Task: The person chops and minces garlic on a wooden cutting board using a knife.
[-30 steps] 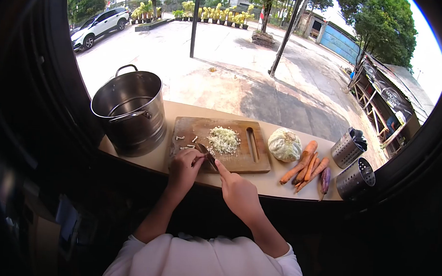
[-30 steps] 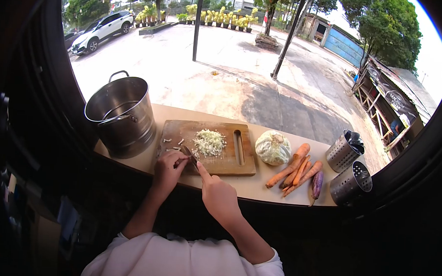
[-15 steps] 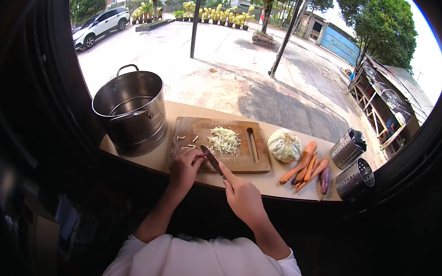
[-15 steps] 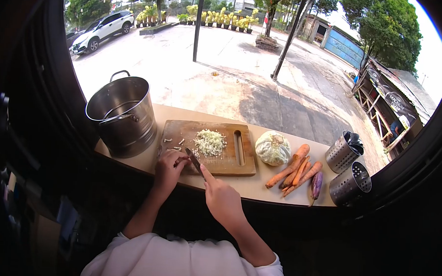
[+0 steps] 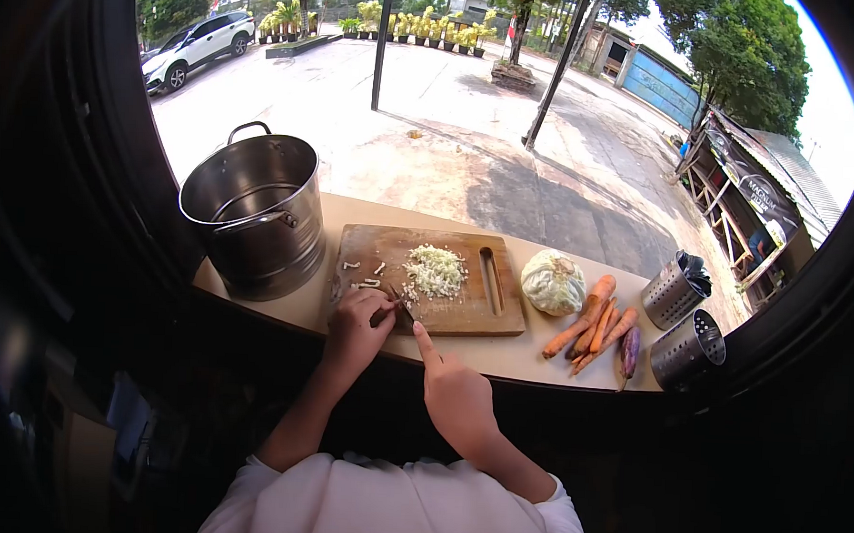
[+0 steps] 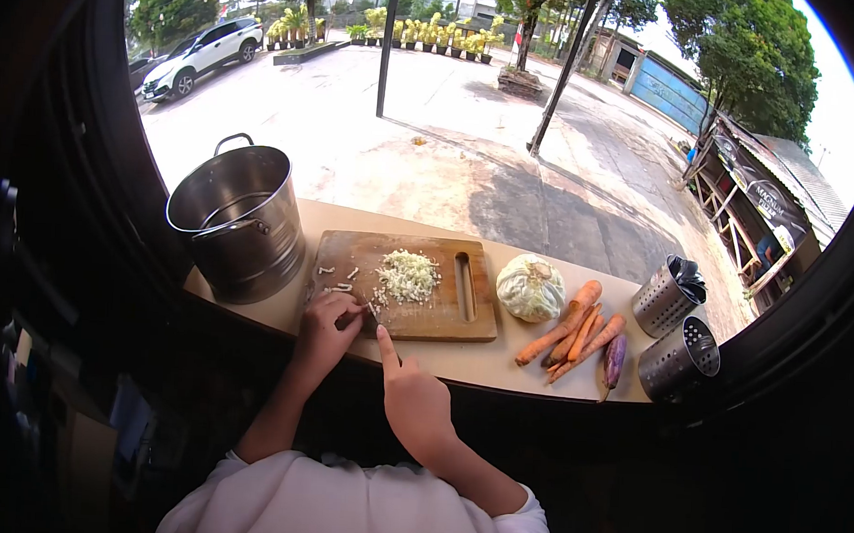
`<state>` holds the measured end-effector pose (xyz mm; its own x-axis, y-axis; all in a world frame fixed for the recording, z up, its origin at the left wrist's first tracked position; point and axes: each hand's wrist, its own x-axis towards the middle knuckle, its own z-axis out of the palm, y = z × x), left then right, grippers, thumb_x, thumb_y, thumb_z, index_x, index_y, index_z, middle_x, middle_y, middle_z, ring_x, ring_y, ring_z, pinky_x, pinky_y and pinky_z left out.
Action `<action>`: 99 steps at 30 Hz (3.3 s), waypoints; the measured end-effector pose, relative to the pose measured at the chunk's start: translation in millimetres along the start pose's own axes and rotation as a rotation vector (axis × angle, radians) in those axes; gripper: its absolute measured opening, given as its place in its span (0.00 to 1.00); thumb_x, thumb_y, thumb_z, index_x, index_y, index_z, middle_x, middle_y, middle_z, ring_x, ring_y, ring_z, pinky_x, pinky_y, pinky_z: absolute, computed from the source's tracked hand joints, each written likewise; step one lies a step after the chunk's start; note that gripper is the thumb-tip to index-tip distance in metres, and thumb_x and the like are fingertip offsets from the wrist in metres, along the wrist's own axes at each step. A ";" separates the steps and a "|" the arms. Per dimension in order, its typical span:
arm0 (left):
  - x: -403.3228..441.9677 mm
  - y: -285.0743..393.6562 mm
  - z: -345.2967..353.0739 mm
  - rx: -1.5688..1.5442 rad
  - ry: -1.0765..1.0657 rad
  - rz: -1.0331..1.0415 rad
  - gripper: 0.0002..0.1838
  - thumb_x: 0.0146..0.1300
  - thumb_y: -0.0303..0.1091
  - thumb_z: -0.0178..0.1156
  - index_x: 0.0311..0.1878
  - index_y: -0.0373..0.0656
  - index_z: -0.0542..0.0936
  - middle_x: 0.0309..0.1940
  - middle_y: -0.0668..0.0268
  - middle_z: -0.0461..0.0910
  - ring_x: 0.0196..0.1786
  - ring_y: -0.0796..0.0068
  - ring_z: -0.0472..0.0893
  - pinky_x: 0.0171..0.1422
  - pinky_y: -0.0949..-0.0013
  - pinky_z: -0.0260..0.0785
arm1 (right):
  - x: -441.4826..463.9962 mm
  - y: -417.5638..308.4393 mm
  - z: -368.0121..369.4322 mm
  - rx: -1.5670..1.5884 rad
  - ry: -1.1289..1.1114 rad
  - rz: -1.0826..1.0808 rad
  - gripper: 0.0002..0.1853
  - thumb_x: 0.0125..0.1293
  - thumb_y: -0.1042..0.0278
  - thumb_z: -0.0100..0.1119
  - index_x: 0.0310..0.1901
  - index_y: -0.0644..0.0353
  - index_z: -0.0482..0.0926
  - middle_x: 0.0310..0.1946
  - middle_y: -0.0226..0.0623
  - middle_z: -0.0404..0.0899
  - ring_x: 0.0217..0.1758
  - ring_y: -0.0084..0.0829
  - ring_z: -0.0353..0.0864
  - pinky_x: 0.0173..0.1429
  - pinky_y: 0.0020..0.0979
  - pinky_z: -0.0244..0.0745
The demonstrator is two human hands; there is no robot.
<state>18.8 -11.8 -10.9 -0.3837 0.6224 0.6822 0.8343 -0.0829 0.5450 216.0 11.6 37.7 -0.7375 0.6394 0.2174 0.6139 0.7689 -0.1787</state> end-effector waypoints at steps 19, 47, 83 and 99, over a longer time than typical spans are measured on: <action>-2.3 2.3 2.3 -0.031 0.041 -0.065 0.05 0.55 0.25 0.73 0.34 0.40 0.87 0.35 0.62 0.87 0.42 0.57 0.84 0.48 0.58 0.77 | 8.5 20.4 -9.7 0.276 0.038 -0.022 0.28 0.76 0.65 0.55 0.76 0.39 0.69 0.30 0.45 0.80 0.32 0.49 0.83 0.38 0.48 0.79; -1.7 -5.7 -1.6 -0.093 -0.017 -0.049 0.08 0.55 0.19 0.71 0.37 0.35 0.83 0.38 0.60 0.85 0.34 0.70 0.85 0.39 0.70 0.78 | 14.0 3.7 2.1 -0.007 0.025 -0.041 0.31 0.74 0.67 0.54 0.78 0.40 0.66 0.28 0.40 0.79 0.26 0.44 0.83 0.32 0.44 0.80; -1.6 4.3 -2.9 -0.156 0.004 -0.137 0.07 0.54 0.20 0.71 0.36 0.36 0.83 0.34 0.61 0.84 0.33 0.67 0.84 0.39 0.66 0.78 | 10.9 9.3 -10.5 0.095 -0.067 -0.031 0.30 0.75 0.68 0.54 0.77 0.40 0.66 0.33 0.46 0.81 0.32 0.50 0.84 0.38 0.47 0.80; 0.5 -3.7 -1.3 -0.251 0.000 -0.113 0.06 0.58 0.18 0.70 0.36 0.34 0.81 0.36 0.59 0.84 0.35 0.64 0.85 0.39 0.67 0.77 | 7.9 25.0 -24.6 0.425 -0.043 -0.015 0.26 0.75 0.69 0.54 0.73 0.40 0.73 0.40 0.52 0.84 0.43 0.54 0.84 0.47 0.48 0.77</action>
<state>15.1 -12.2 -11.9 -0.4690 0.6386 0.6101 0.6620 -0.2031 0.7214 232.5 35.8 58.6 -0.7619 0.6210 0.1840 0.4397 0.7045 -0.5571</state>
